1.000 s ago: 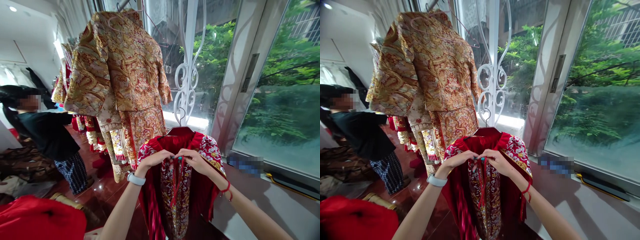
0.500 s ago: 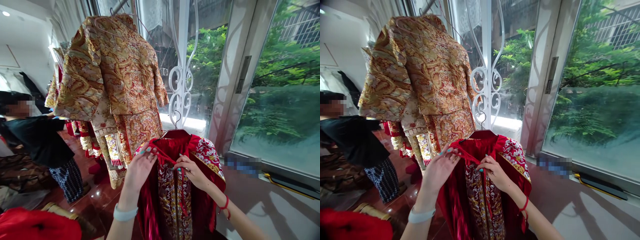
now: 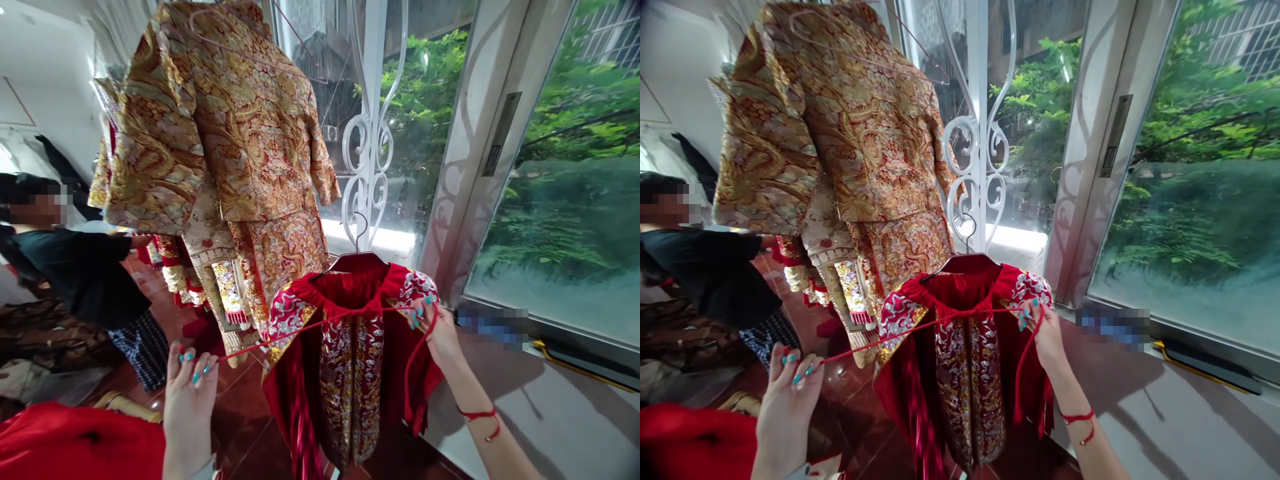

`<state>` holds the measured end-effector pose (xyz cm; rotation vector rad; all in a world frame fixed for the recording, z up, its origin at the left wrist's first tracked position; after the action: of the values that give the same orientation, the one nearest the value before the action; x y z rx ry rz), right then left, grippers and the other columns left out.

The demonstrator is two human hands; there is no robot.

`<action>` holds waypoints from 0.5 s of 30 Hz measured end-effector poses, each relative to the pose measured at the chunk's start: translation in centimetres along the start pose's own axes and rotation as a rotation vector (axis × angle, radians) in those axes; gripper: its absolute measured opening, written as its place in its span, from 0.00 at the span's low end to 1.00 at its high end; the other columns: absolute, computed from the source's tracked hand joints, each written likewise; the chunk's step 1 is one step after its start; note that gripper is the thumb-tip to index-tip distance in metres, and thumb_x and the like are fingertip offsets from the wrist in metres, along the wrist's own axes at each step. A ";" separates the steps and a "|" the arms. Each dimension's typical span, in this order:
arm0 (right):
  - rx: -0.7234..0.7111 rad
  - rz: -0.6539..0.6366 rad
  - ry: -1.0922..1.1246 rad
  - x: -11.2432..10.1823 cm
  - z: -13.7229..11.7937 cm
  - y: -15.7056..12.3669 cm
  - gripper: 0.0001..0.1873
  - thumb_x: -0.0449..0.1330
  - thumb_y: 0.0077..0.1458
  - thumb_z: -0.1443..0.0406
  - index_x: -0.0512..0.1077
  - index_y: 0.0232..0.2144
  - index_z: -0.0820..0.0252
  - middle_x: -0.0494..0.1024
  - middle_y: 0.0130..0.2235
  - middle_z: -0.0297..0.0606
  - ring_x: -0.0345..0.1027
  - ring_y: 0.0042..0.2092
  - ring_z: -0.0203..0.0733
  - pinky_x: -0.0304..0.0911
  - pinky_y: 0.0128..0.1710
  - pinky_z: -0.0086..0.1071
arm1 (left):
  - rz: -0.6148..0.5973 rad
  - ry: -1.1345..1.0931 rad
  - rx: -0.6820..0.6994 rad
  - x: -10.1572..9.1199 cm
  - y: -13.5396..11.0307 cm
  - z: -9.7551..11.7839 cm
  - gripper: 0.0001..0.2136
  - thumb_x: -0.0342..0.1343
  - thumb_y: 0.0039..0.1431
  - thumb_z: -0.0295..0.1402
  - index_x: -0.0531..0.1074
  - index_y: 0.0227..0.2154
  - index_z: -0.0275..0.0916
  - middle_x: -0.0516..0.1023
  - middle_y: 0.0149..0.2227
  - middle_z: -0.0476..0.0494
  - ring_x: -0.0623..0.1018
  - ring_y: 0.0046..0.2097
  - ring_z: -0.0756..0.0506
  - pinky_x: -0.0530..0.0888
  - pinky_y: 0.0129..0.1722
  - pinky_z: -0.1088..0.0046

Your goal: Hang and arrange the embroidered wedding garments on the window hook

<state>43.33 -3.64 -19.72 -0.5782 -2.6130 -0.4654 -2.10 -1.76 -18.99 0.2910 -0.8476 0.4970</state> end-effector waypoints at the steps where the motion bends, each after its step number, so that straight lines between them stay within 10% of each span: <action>1: 0.011 0.045 0.035 -0.3 -0.1 0.3 0.24 0.71 0.39 0.47 0.68 0.21 0.57 0.69 0.23 0.30 0.62 0.24 0.34 0.63 0.23 0.29 | 0.035 0.008 -0.001 -0.6 0.7 -0.5 0.17 0.61 0.43 0.22 0.72 0.37 0.45 0.70 0.25 0.59 0.62 0.20 0.57 0.70 0.25 0.81; 9: 0.198 -0.261 -0.142 -1.5 0.1 -0.7 0.19 0.72 0.41 0.53 0.75 0.30 0.59 0.76 0.29 0.37 0.72 0.33 0.42 0.71 0.32 0.34 | 0.305 0.518 0.022 -2.4 -0.2 -4.4 0.16 0.58 0.41 0.28 0.65 0.36 0.41 0.65 0.33 0.51 0.71 0.35 0.48 0.73 0.41 0.63; 12: 0.268 -0.407 -0.145 -1.8 -0.4 -1.1 0.18 0.71 0.43 0.56 0.76 0.36 0.58 0.79 0.37 0.40 0.75 0.40 0.46 0.72 0.43 0.40 | 0.343 0.806 0.383 1.3 -4.7 -3.4 0.25 0.60 0.45 0.30 0.61 0.47 0.44 0.62 0.44 0.46 0.66 0.48 0.42 0.61 0.57 0.51; 15: 0.328 -0.453 -0.112 -0.6 0.2 -1.2 0.20 0.67 0.49 0.56 0.72 0.44 0.54 0.79 0.40 0.40 0.76 0.42 0.45 0.69 0.48 0.44 | 0.071 1.107 0.622 7.2 -9.0 -3.8 0.23 0.58 0.53 0.36 0.62 0.52 0.43 0.63 0.46 0.39 0.61 0.55 0.35 0.53 0.61 0.46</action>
<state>43.23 -4.78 -20.46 0.1021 -2.8423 -0.1272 9.12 -5.57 -16.27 0.4794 0.3952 0.8599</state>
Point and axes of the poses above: each hand's wrist, its own y-axis towards the middle knuckle, its own x-axis out of the palm, z = x × y, the point moved 4 cm from there along y, towards the middle knuckle
